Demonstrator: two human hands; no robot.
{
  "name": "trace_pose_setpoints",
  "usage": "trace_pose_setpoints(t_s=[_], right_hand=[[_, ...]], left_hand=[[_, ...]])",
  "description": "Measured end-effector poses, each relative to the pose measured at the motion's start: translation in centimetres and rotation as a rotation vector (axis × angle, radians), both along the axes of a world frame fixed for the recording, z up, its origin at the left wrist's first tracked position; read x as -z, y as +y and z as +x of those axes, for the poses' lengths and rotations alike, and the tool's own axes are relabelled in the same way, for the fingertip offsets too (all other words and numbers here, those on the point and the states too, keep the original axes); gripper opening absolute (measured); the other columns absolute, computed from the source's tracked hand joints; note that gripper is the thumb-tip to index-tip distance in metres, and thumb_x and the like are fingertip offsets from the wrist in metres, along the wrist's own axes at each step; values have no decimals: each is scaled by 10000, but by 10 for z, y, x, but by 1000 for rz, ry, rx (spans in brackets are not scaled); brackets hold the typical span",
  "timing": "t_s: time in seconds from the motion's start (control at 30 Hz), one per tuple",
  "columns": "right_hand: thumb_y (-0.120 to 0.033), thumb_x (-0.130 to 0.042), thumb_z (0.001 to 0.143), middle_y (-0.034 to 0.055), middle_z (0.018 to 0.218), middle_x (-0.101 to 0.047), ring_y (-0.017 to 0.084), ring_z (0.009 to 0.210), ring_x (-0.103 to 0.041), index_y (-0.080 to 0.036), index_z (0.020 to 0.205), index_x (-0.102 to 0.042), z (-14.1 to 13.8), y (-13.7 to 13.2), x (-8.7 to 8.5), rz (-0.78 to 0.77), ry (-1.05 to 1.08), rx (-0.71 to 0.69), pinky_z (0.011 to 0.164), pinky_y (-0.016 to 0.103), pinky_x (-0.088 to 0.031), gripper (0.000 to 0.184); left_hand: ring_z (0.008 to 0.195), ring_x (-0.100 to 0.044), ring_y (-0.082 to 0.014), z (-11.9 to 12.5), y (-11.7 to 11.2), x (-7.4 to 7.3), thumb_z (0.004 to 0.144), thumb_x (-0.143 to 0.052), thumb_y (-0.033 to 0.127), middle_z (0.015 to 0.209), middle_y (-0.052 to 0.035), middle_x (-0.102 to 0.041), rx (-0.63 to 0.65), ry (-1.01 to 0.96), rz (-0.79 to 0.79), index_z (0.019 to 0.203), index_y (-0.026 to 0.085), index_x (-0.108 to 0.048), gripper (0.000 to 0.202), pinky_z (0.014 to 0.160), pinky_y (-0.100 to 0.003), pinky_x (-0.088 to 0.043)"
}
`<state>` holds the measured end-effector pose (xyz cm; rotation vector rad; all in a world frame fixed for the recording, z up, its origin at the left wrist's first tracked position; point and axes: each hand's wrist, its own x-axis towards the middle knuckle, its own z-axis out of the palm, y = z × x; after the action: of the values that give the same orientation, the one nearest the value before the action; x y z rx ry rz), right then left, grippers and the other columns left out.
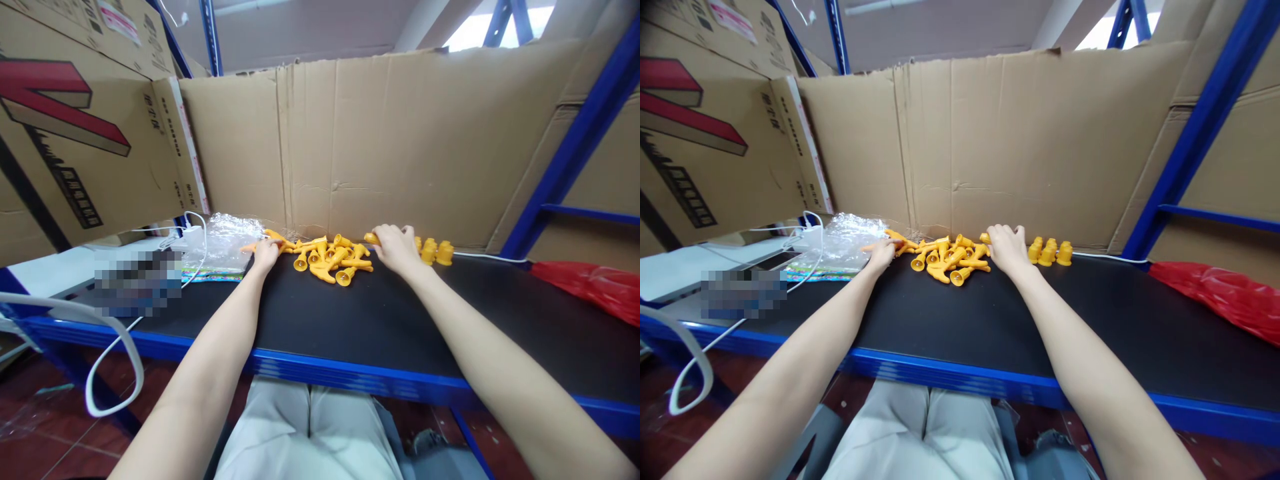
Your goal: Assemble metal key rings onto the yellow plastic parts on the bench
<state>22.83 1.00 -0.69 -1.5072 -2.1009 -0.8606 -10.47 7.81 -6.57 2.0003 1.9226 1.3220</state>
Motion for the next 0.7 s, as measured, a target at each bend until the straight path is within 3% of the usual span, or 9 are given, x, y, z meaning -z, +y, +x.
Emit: trace_pose_setpoints(t_s=[0.27,0.4,0.57,0.63,0.7], right_hand=[[-195,-469,819,107,934,-608,250,892,-505,-151,945,-555,-3,-1,1,-4,48,-32,812,409,-269,159],[-266,-477,828,120,1003,-585,255,942,-487,-156,988,-540,13,6,-5,186,241,-58,814,391,-283,204],[-366,-491,811,143,1089,-537,279,1026,-444,-155,1055,-503,70,18,-4,486,711,211,829,402,-291,323],[-346,-523,787,156,1090,-542,279,1035,-448,-160,1032,-524,95,22,8,509,861,353,839,394,-289,308],[-292,-572,744,169,1079,-554,273,1035,-465,-158,998,-553,116,24,25,439,943,456,829,369,-307,288]], left_hand=[[1185,-451,-229,2,1,13,694,-472,77,1244,-97,-508,-39,227,-81,1115,183,-630,462,1041,-339,-315],[1239,-395,-250,4,-1,14,696,-502,101,1304,-91,-450,-41,235,-122,1039,225,-664,399,1068,-404,-271],[1256,-372,-276,8,-6,10,692,-534,142,1308,-92,-454,-60,258,-134,1005,244,-674,357,1074,-439,-241],[1257,-370,-279,9,-8,9,698,-535,165,1312,-90,-449,-84,271,-149,1013,248,-673,354,1071,-436,-246],[1260,-365,-273,11,-9,8,702,-532,181,1306,-77,-451,-104,280,-161,1022,264,-673,360,1066,-429,-257]])
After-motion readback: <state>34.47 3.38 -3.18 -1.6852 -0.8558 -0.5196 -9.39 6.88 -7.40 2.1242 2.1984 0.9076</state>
